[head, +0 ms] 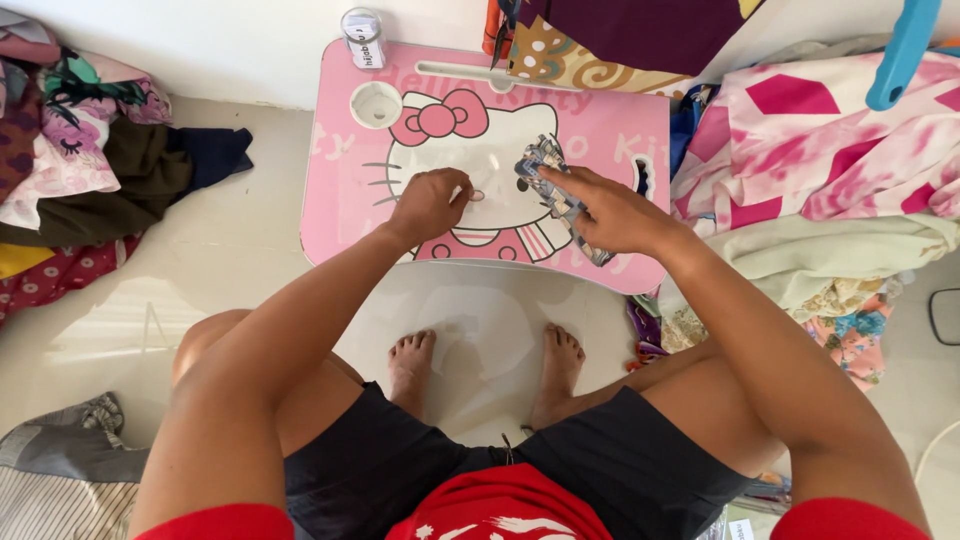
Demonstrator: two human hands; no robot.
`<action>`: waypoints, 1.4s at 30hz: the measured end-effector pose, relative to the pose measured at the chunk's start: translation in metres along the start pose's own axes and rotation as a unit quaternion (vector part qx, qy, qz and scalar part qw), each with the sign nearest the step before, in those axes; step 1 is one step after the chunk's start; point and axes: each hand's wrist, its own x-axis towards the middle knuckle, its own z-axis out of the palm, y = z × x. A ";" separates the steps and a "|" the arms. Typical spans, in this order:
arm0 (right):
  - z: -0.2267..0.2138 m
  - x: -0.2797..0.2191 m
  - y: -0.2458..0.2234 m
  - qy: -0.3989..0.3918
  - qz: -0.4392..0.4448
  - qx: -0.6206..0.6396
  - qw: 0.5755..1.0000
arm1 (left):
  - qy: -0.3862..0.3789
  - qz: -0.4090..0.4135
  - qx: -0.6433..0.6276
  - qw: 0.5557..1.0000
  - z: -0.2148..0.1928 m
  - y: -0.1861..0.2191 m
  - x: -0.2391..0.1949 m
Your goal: The person uses a lint roller on a small patterned cloth, then folds it and places it into a clear plastic bag. They seal the bag and place a label on it.
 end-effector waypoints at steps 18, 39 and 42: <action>0.011 0.009 0.016 0.082 -0.133 0.227 0.961 | 0.028 -0.106 -0.351 0.930 -0.035 0.044 0.005; 0.005 0.009 0.011 0.010 -0.107 0.256 0.961 | -0.010 -0.079 -0.374 0.924 -0.043 0.060 0.011; 0.000 0.001 -0.001 -0.001 -0.100 0.236 0.967 | -0.046 -0.075 -0.379 0.921 -0.056 0.074 0.007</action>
